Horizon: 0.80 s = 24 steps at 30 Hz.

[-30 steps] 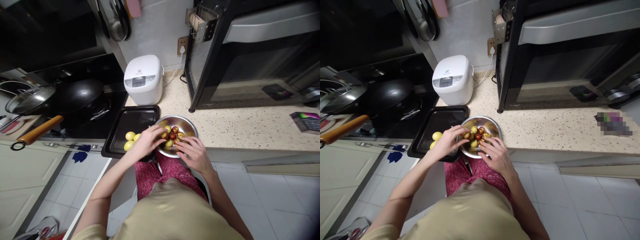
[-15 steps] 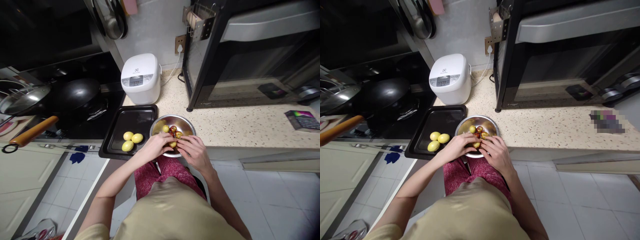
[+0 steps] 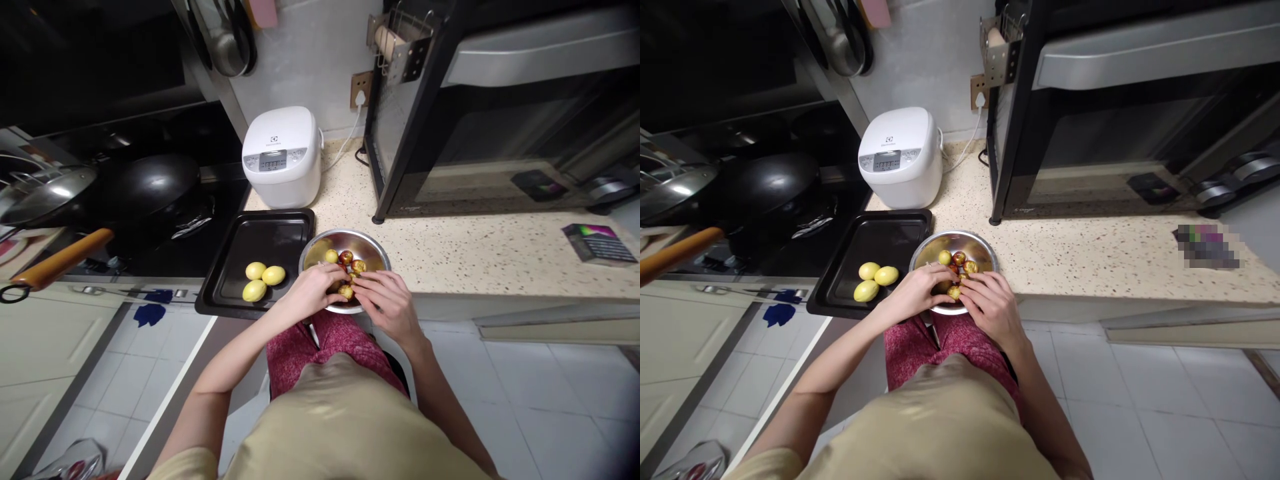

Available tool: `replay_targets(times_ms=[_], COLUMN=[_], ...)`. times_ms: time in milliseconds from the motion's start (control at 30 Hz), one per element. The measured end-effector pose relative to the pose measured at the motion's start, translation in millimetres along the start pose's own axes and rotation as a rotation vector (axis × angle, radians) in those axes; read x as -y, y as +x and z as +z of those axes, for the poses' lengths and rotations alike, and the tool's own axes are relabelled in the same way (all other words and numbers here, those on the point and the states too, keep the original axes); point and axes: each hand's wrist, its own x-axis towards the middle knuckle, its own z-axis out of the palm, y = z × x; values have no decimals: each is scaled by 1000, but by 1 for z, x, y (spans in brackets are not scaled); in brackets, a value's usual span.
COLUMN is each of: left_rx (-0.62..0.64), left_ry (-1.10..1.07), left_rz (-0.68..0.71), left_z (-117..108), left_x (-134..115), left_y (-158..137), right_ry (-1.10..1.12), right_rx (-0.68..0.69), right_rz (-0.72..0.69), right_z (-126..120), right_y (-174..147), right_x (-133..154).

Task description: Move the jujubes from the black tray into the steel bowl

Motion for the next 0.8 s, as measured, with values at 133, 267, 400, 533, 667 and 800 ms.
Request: replay_targets(times_ms=[133,267,400,533,667,800], left_rx=[-37,-55,-92,-241,-394,-496], left_ry=[44,66,25,-1,48,81], left_rz=[-28,-39,-65,-147,-276,-410], left_z=[3,1,-8,-20,-31,-39], left_x=[2,0,-1,5,12,18], left_y=[5,8,0,-23,-52,-83], right_ry=[5,16,34,50,64,74], right_rx=[-1,10,50,78,67,73], right_rz=[14,12,0,4,-5,-15], right_z=[-1,-3,-3,-2,0,3], right_y=[-1,-1,-1,-1,-1,0], right_x=[-2,-3,-2,-2,-3,0])
